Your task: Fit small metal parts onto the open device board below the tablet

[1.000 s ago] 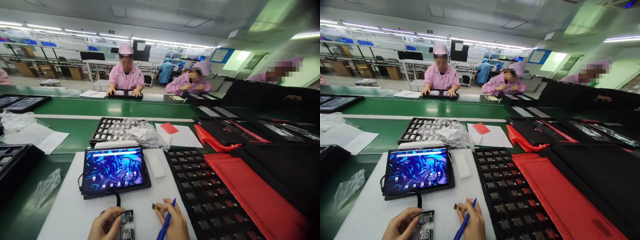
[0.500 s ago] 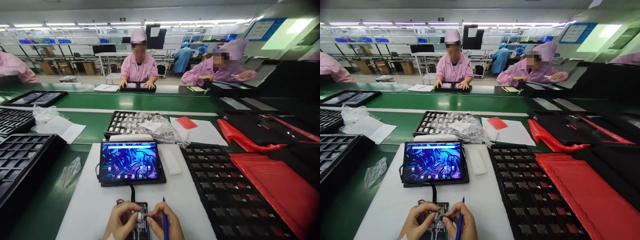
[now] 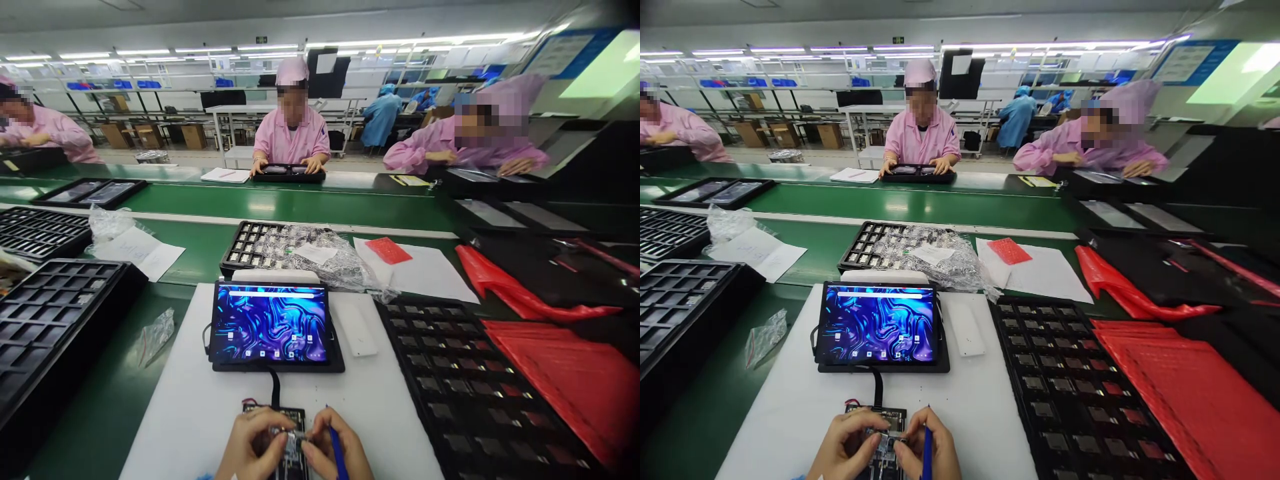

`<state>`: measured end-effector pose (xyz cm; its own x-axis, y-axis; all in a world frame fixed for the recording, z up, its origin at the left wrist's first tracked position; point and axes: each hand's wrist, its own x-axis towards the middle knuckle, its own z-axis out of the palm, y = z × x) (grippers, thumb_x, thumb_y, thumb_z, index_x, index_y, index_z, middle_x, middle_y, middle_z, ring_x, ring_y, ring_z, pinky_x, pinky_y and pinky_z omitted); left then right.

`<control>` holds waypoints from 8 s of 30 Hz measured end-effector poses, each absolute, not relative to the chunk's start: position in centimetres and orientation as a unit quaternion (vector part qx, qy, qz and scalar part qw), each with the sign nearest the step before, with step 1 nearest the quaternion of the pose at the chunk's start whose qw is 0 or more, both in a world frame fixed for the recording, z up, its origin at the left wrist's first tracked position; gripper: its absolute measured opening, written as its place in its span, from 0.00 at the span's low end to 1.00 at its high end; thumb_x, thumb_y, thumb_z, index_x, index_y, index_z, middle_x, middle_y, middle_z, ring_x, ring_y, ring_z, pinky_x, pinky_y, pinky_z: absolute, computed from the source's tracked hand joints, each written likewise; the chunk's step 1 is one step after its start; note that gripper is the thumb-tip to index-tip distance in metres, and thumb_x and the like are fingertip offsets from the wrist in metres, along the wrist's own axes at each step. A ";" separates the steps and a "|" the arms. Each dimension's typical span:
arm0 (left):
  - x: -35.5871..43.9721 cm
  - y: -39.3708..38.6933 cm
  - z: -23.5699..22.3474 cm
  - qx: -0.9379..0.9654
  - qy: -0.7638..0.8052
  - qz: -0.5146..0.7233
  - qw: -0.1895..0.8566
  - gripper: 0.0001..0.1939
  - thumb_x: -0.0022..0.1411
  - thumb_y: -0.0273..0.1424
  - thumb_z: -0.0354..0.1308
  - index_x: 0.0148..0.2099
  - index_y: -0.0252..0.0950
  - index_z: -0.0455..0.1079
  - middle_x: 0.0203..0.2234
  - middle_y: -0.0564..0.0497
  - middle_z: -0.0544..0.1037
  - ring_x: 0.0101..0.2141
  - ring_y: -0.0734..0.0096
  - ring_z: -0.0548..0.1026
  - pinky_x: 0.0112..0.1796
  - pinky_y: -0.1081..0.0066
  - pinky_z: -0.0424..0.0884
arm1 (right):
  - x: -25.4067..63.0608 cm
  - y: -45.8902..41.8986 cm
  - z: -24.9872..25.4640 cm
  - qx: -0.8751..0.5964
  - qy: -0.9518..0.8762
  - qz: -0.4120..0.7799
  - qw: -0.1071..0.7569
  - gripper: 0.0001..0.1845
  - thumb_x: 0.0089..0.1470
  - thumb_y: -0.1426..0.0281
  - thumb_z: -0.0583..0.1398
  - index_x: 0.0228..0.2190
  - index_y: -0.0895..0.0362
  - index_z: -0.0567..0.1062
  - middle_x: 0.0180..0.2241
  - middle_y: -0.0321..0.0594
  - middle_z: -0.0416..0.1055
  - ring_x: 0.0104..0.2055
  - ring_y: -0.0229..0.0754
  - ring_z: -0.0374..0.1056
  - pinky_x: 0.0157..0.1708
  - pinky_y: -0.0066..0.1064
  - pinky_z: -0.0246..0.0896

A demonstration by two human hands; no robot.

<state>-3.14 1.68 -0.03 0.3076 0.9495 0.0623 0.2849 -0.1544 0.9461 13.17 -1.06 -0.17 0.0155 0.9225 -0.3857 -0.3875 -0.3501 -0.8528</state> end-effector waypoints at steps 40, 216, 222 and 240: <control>-2.9 1.3 -1.1 0.692 0.428 0.405 0.418 0.13 0.61 0.42 0.57 0.37 0.42 0.78 0.23 0.50 0.80 0.24 0.71 0.76 0.27 0.78 0.68 | 14.8 -0.6 -1.9 -0.519 -0.436 0.620 0.395 0.12 0.43 0.69 0.66 0.28 0.56 0.67 0.23 0.36 0.75 0.23 0.37 0.68 0.25 0.25 0.57; -3.8 3.0 -1.1 0.873 0.324 0.337 0.137 0.11 0.68 0.30 0.45 0.42 0.39 0.70 0.27 0.51 0.78 0.26 0.70 0.76 0.26 0.73 0.72 | 15.1 -0.8 -4.9 -0.621 -0.507 0.241 0.546 0.13 0.53 0.59 0.59 0.22 0.52 0.68 0.26 0.39 0.78 0.26 0.42 0.75 0.32 0.28 0.71; -3.7 3.3 0.5 0.884 0.318 0.320 0.126 0.09 0.68 0.29 0.47 0.42 0.38 0.69 0.26 0.51 0.78 0.25 0.71 0.76 0.27 0.74 0.73 | 15.0 -0.9 -5.0 -0.617 -0.505 0.244 0.552 0.13 0.53 0.60 0.59 0.22 0.52 0.68 0.26 0.38 0.78 0.26 0.42 0.74 0.31 0.27 0.71; -3.5 3.3 0.6 0.886 0.319 0.318 0.110 0.14 0.70 0.31 0.42 0.41 0.38 0.69 0.25 0.51 0.78 0.24 0.72 0.76 0.26 0.74 0.73 | 15.1 -0.9 -4.9 -0.613 -0.514 0.236 0.551 0.07 0.52 0.68 0.58 0.23 0.51 0.68 0.27 0.34 0.77 0.28 0.40 0.75 0.32 0.24 0.68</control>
<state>-3.49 3.35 0.60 0.5949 0.6349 0.4929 0.4957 -0.7725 0.3968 15.09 -0.91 -4.90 0.3592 0.8912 0.2770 0.3709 0.1361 -0.9187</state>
